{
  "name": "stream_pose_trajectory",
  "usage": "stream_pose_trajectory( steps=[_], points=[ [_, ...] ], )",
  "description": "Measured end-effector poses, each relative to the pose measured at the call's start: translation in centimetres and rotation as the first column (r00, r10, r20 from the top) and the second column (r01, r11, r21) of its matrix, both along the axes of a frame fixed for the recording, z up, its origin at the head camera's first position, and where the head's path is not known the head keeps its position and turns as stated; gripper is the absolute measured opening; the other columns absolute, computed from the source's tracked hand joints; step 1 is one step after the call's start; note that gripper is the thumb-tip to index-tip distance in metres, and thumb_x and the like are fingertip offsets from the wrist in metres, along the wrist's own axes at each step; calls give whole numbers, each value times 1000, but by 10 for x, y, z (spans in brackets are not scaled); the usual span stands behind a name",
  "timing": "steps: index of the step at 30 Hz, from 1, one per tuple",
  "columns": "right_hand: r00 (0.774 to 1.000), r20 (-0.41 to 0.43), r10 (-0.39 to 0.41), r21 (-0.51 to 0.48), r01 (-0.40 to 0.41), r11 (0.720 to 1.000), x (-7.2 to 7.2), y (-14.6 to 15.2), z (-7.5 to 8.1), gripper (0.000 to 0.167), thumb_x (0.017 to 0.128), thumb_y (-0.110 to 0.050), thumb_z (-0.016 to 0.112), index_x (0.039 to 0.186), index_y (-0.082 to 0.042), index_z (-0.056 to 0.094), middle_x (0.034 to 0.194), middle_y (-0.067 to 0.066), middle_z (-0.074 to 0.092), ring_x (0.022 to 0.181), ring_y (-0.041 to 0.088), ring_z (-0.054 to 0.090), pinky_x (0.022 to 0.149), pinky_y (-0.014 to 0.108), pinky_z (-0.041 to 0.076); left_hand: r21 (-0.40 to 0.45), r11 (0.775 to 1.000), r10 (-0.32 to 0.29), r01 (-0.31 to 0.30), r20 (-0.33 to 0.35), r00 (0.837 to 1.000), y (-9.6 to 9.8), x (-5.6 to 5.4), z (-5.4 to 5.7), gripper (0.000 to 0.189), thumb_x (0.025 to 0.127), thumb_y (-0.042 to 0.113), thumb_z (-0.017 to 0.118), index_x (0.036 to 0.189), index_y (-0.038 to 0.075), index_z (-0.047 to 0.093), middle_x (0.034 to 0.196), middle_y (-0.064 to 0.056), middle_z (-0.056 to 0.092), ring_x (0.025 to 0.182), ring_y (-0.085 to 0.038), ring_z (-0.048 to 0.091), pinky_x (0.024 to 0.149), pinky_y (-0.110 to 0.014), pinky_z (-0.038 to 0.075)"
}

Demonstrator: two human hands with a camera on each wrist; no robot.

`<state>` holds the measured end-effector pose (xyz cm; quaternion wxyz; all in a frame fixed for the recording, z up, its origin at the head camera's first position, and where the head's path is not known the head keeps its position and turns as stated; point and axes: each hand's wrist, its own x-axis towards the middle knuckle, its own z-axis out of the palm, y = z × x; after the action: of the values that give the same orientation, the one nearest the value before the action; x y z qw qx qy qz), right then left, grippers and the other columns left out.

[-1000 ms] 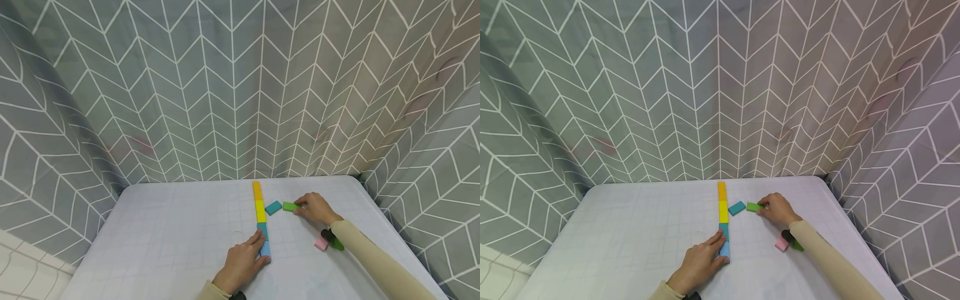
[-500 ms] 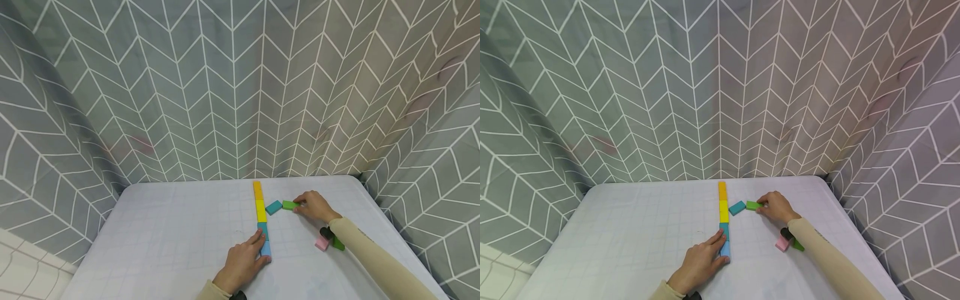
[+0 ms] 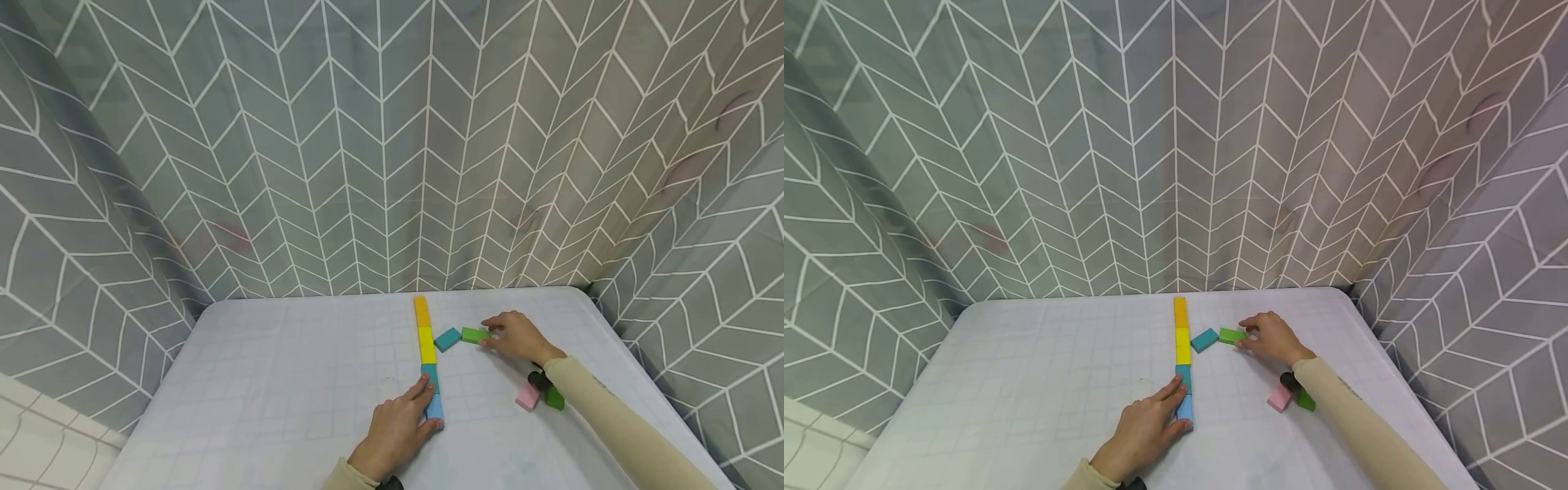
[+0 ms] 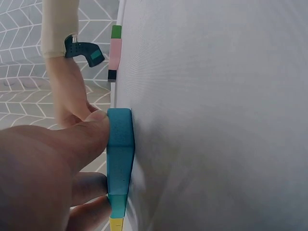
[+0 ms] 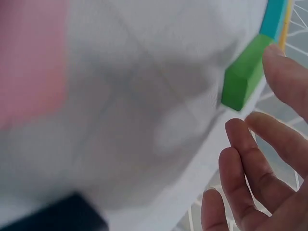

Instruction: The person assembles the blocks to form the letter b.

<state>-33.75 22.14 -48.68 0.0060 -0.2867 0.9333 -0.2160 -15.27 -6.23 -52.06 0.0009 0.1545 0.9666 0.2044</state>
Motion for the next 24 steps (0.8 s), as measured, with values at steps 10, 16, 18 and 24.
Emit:
stream_pose_trajectory(
  steps=[10,16,18,24],
  points=[
    [994,89,66,33,-70,997,29,46,19,49,87,-32,88,125,-3,76,114,8,78,106,31,69,94,53,53,-1,1000,9,-9,0,1000,0,1,1,64,94,50,77,149,19,64,160,-2,55,106,-32,77,65,-39,60],
    [966,129,225,19,-229,973,56,66,24,43,84,-20,90,124,-8,78,119,4,77,111,29,68,95,43,54,-5,1000,8,-8,-16,1000,-2,2,0,64,95,52,76,149,19,64,160,-2,55,99,-33,78,63,-38,59],
    [957,137,255,3,-258,966,62,69,23,41,84,-19,90,122,-10,79,119,3,76,110,27,66,94,38,54,-4,1000,9,-9,-14,1000,-2,1,0,65,95,52,76,149,19,64,161,-1,55,98,-33,78,62,-38,59],
    [949,127,288,-26,-287,958,71,74,19,32,82,-18,92,112,-11,82,107,-2,78,100,17,67,87,33,53,9,1000,5,-5,6,1000,0,0,-1,65,95,52,76,149,19,63,161,-1,54,104,-34,77,64,-38,59]
  ],
)
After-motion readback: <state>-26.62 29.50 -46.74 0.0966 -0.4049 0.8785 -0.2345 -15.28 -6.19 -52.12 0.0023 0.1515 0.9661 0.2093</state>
